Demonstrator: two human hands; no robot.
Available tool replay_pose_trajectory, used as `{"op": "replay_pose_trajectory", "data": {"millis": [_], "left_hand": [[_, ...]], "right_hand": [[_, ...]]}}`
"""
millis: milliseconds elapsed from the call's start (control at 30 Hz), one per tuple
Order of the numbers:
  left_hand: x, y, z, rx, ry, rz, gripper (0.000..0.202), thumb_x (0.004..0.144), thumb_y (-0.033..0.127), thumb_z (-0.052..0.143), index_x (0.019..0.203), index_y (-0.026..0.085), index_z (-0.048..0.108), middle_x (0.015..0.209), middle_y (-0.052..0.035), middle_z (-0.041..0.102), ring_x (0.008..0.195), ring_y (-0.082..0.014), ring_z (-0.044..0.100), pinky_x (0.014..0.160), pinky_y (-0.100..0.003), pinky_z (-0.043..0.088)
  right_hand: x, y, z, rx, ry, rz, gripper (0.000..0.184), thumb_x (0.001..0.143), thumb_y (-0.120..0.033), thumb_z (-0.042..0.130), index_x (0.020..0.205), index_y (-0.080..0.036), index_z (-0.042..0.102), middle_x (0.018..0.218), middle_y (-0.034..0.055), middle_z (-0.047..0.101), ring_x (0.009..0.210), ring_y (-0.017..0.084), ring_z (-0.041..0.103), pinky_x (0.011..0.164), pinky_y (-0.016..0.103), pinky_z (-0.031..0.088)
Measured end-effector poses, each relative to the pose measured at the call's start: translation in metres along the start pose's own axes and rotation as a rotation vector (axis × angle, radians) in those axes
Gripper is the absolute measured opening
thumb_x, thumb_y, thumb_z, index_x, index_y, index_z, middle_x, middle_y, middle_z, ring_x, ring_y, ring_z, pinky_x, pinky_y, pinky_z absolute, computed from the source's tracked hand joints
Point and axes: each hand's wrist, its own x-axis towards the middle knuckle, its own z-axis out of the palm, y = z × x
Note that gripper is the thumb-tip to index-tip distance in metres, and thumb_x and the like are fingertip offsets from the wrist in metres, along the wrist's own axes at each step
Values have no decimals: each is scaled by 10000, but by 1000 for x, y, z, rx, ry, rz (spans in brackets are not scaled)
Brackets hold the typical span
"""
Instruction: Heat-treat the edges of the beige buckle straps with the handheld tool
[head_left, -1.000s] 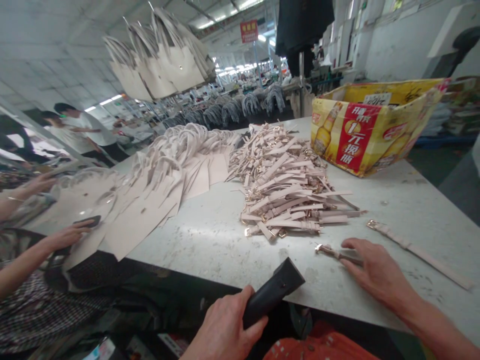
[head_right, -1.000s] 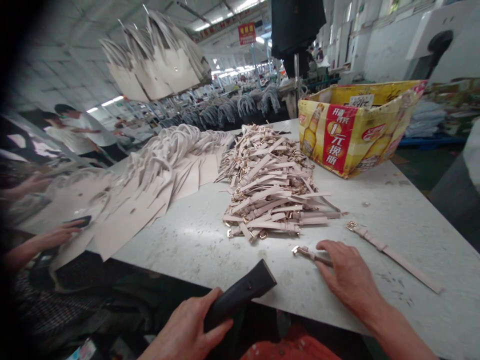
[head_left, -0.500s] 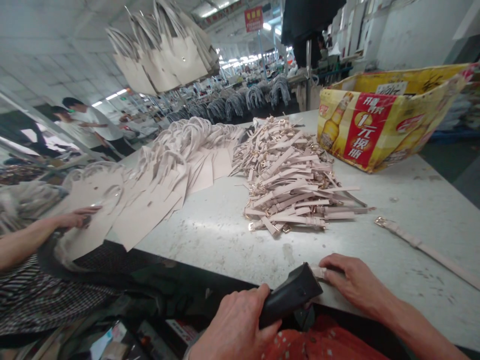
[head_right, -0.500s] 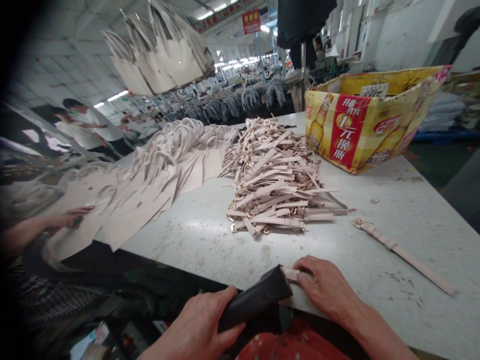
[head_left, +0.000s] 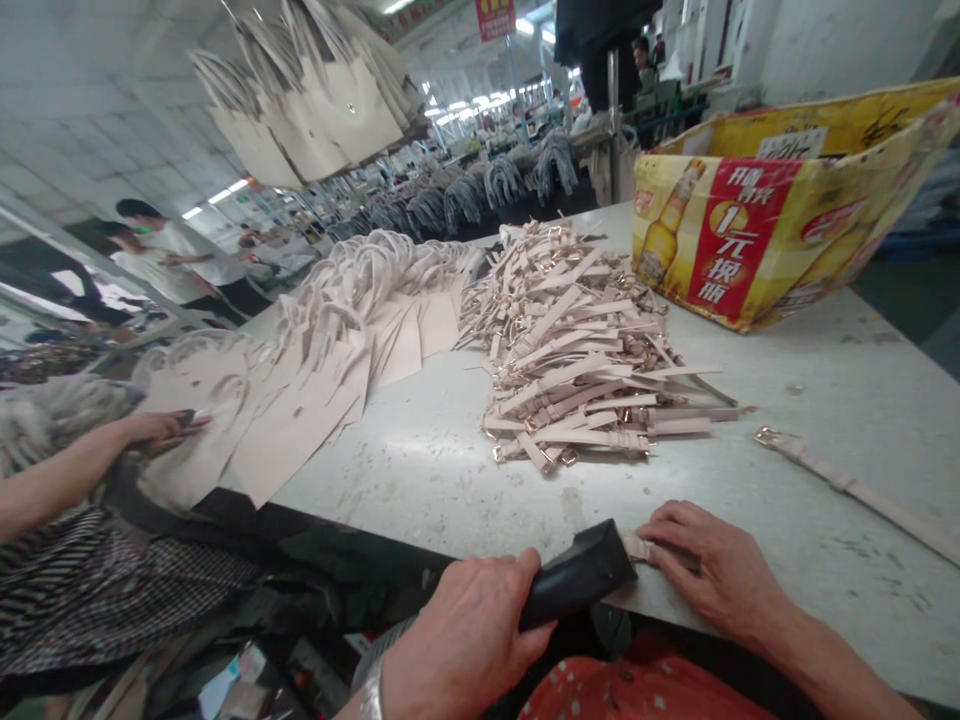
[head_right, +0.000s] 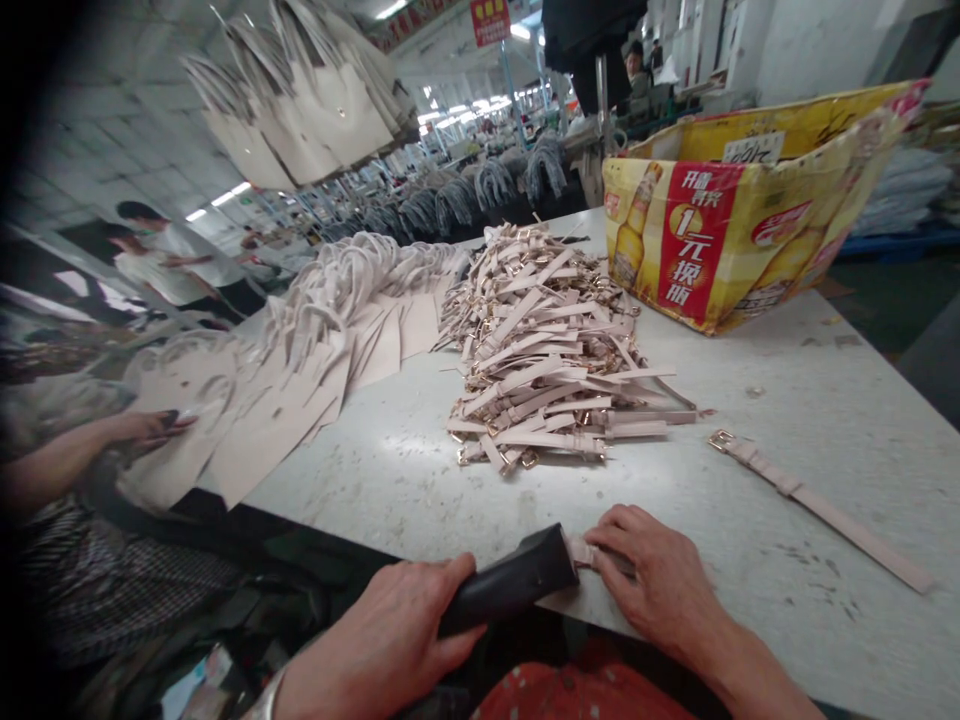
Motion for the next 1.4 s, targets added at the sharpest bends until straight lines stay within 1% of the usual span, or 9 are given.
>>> {"op": "replay_pose_trajectory", "data": {"millis": [67, 233, 467, 600, 767, 900, 1067, 1200, 1400], "left_hand": [[9, 4, -3, -8, 0, 27, 140, 856, 317, 491, 915, 221, 576, 831, -38, 703, 779, -264, 684, 689, -348, 513], [23, 11, -5, 12, -6, 80, 156, 851, 331, 490, 909, 210, 570, 792, -47, 692, 814, -291, 688, 719, -377, 523], [19, 1, -5, -25, -35, 29, 170, 856, 363, 517, 922, 222, 585, 817, -41, 692, 786, -259, 671, 681, -336, 490], [19, 0, -6, -36, -45, 15, 149, 849, 351, 526, 893, 223, 588, 799, -34, 688, 750, -235, 663, 649, -306, 462], [20, -2, -5, -45, -46, 2, 162, 846, 359, 521, 905, 226, 589, 807, -41, 687, 768, -237, 664, 666, -310, 465], [20, -2, -5, -37, -67, -1, 175, 856, 368, 506, 919, 227, 589, 832, -48, 691, 795, -248, 669, 695, -328, 481], [20, 1, -10, -8, -85, 12, 160, 856, 343, 513, 928, 220, 587, 856, -55, 700, 798, -256, 675, 694, -338, 494], [19, 6, -16, 54, -93, 34, 144, 859, 314, 523, 951, 219, 580, 910, -59, 706, 826, -260, 679, 709, -348, 513], [19, 13, -17, 160, -99, 77, 144, 869, 271, 516, 998, 224, 560, 951, -50, 698, 825, -293, 681, 749, -453, 556]], "right_hand": [[1, 1, -1, 20, -3, -7, 217, 926, -243, 485, 1055, -298, 651, 1034, 7, 600, 957, 166, 575, 827, 359, 476], [1, 1, -3, 51, 9, -26, 218, 934, -214, 447, 1040, -280, 626, 1010, 16, 587, 930, 168, 564, 796, 356, 477], [-6, -4, -2, -29, 50, -72, 240, 904, -245, 548, 1140, -270, 583, 1066, 28, 552, 982, 185, 532, 831, 374, 478], [-7, -6, 2, -95, 113, -83, 207, 896, -245, 577, 1103, -247, 588, 1039, 33, 550, 951, 202, 519, 816, 399, 468], [-8, -7, 6, -99, 186, -96, 162, 908, -235, 563, 1064, -222, 605, 988, 46, 558, 914, 206, 515, 791, 401, 457], [-13, -6, 6, -73, 158, -65, 171, 898, -189, 534, 1047, -220, 611, 979, 55, 544, 914, 208, 505, 779, 397, 464], [-21, -1, 5, -39, 156, -58, 225, 911, -186, 538, 1124, -250, 575, 1036, 49, 517, 974, 202, 488, 817, 389, 483], [-26, 4, 4, -65, 181, -55, 291, 915, -204, 570, 1192, -283, 535, 1091, 47, 495, 1011, 212, 482, 869, 437, 472], [-24, 9, -2, -2, 73, -77, 275, 933, -200, 540, 1198, -275, 534, 1118, 61, 493, 1045, 218, 476, 890, 435, 469]]}}
